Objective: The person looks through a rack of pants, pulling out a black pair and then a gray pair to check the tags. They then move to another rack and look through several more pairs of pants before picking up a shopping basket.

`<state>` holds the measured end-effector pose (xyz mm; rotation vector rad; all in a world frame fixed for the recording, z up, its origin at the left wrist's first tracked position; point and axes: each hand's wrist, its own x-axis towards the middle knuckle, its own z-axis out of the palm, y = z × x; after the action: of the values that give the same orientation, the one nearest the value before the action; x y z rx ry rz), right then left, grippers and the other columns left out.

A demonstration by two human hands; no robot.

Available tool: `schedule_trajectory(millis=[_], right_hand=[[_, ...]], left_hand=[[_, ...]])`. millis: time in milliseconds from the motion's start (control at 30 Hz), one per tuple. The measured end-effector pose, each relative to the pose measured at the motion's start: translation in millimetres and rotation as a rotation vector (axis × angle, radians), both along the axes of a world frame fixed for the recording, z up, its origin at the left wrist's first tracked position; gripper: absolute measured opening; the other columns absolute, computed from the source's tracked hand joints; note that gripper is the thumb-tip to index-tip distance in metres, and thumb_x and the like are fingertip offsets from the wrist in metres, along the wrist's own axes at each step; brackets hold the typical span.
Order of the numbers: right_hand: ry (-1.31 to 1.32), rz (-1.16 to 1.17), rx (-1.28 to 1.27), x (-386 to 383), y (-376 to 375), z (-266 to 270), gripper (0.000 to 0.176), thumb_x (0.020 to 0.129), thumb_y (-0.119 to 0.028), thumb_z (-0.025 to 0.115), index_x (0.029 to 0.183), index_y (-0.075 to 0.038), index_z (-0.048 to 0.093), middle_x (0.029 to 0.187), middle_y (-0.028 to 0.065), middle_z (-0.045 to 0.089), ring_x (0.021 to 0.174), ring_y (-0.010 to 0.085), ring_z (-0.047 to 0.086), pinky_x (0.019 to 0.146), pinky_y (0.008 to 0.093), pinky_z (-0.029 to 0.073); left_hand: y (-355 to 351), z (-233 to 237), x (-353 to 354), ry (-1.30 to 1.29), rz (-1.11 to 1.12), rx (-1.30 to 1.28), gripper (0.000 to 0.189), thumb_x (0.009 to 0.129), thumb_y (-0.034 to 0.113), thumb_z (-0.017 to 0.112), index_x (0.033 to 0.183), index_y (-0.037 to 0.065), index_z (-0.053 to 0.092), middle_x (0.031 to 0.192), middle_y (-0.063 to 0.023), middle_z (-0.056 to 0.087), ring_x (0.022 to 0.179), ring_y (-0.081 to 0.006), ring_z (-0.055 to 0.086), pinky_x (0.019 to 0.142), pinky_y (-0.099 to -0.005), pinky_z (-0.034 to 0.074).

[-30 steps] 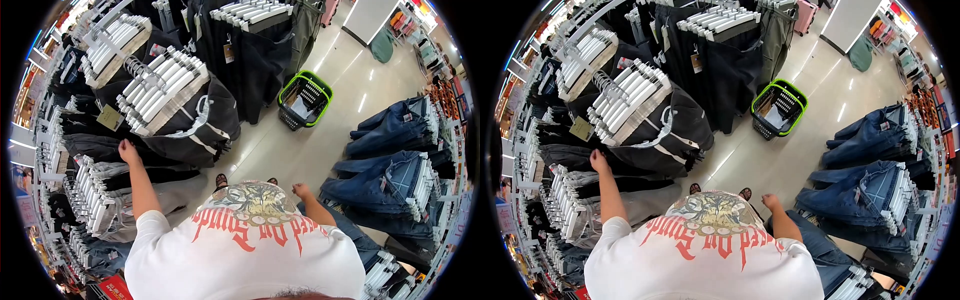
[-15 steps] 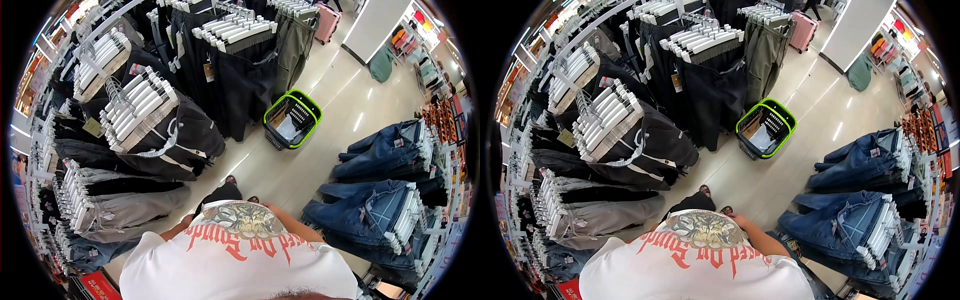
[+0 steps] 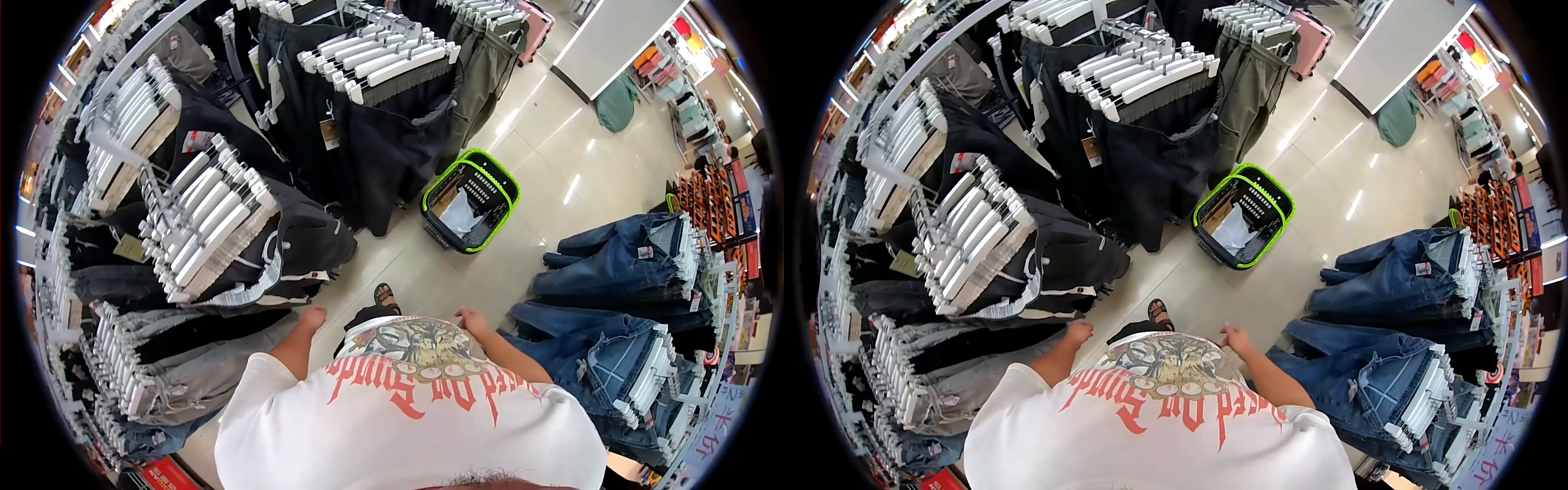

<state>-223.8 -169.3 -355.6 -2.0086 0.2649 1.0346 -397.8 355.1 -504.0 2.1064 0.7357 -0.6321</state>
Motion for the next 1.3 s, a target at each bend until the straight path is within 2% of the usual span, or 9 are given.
schedule_trajectory(millis=[233, 467, 533, 600, 667, 833, 867, 1033, 1300], right_hand=[[-0.231, -0.003, -0.356, 22, -9, -22, 0.069, 0.1, -0.056, 0.029, 0.087, -0.004, 0.074, 0.075, 0.0172, 0.068, 0.078, 0.033, 0.066, 0.078, 0.041, 0.05], [-0.518, 0.079, -0.163, 140, 97, 20, 0.054, 0.098, -0.044, 0.044, 0.083, 0.0, 0.071, 0.074, 0.0214, 0.066, 0.078, 0.0379, 0.066, 0.073, 0.0444, 0.05], [-0.716, 0.099, -0.146, 196, 128, 37, 0.038, 0.092, -0.035, 0.059, 0.084, 0.001, 0.069, 0.083, 0.0227, 0.067, 0.081, 0.038, 0.066, 0.073, 0.0448, 0.05], [-0.941, -0.002, -0.057, 245, 153, 32, 0.033, 0.09, -0.029, 0.064, 0.108, -0.002, 0.062, 0.096, 0.0208, 0.068, 0.082, 0.0343, 0.066, 0.074, 0.0423, 0.051], [-0.914, -0.002, 0.114, 281, 187, 96, 0.045, 0.089, -0.026, 0.067, 0.124, -0.001, 0.052, 0.093, 0.0138, 0.065, 0.081, 0.0269, 0.064, 0.073, 0.0376, 0.051], [-0.756, -0.015, 0.388, 338, 236, 126, 0.058, 0.084, -0.02, 0.075, 0.131, 0.002, 0.048, 0.115, 0.0157, 0.062, 0.101, 0.0237, 0.06, 0.089, 0.0347, 0.05], [-0.795, -0.021, 0.435, 357, 247, 124, 0.062, 0.082, -0.02, 0.077, 0.132, 0.003, 0.047, 0.121, 0.0159, 0.059, 0.107, 0.0237, 0.058, 0.091, 0.0355, 0.049], [-0.816, 0.147, 0.606, 401, 266, 109, 0.055, 0.085, -0.024, 0.077, 0.125, 0.005, 0.053, 0.12, 0.0119, 0.061, 0.107, 0.0181, 0.057, 0.094, 0.0311, 0.045], [-0.753, 0.238, 0.52, 449, 267, 176, 0.043, 0.087, -0.038, 0.073, 0.088, 0.004, 0.068, 0.078, 0.008, 0.069, 0.07, 0.0121, 0.059, 0.07, 0.0286, 0.049]], left_hand=[[-48, 61, 80, -0.174, 0.48, -0.364, 0.021, 0.089, 0.02, 0.062, 0.096, 0.001, 0.069, 0.085, -0.0076, 0.07, 0.071, -0.018, 0.067, 0.067, -0.0308, 0.054], [-44, 20, -34, 0.057, 0.714, -0.425, 0.016, 0.087, 0.018, 0.062, 0.086, 0.003, 0.068, 0.08, -0.0097, 0.068, 0.067, -0.0212, 0.066, 0.059, -0.0334, 0.053], [-33, 7, -77, 0.009, -0.089, -0.138, 0.014, 0.084, 0.019, 0.064, 0.081, 0.006, 0.067, 0.079, -0.01, 0.069, 0.069, -0.022, 0.067, 0.056, -0.0348, 0.052], [-40, 6, -122, 0.273, -0.347, 0.025, 0.011, 0.083, 0.018, 0.065, 0.084, 0.008, 0.067, 0.084, -0.0085, 0.069, 0.076, -0.0201, 0.067, 0.057, -0.0339, 0.052], [-30, 25, -139, -0.154, -1.055, 0.243, 0.014, 0.081, 0.02, 0.063, 0.084, 0.006, 0.062, 0.08, -0.01, 0.062, 0.078, -0.0261, 0.064, 0.066, -0.0393, 0.053], [-108, 17, -163, 0.458, -0.353, 0.306, 0.018, 0.084, 0.019, 0.059, 0.074, 0.006, 0.066, 0.078, -0.014, 0.068, 0.059, -0.0222, 0.063, 0.05, -0.0391, 0.048], [-120, 61, -147, 0.004, 0.066, 0.055, 0.011, 0.087, 0.016, 0.059, 0.089, 0.007, 0.065, 0.086, -0.0085, 0.071, 0.058, -0.0192, 0.062, 0.046, -0.0362, 0.045], [-202, 98, -71, 0.039, 0.837, -0.153, 0.022, 0.092, 0.021, 0.06, 0.105, 0.004, 0.067, 0.092, -0.0106, 0.071, 0.083, -0.0213, 0.066, 0.072, -0.0321, 0.053], [-268, 127, 4, 0.025, 0.955, -0.088, 0.028, 0.094, 0.025, 0.059, 0.102, 0.0, 0.068, 0.087, -0.0102, 0.07, 0.074, -0.0175, 0.065, 0.07, -0.0326, 0.052]])
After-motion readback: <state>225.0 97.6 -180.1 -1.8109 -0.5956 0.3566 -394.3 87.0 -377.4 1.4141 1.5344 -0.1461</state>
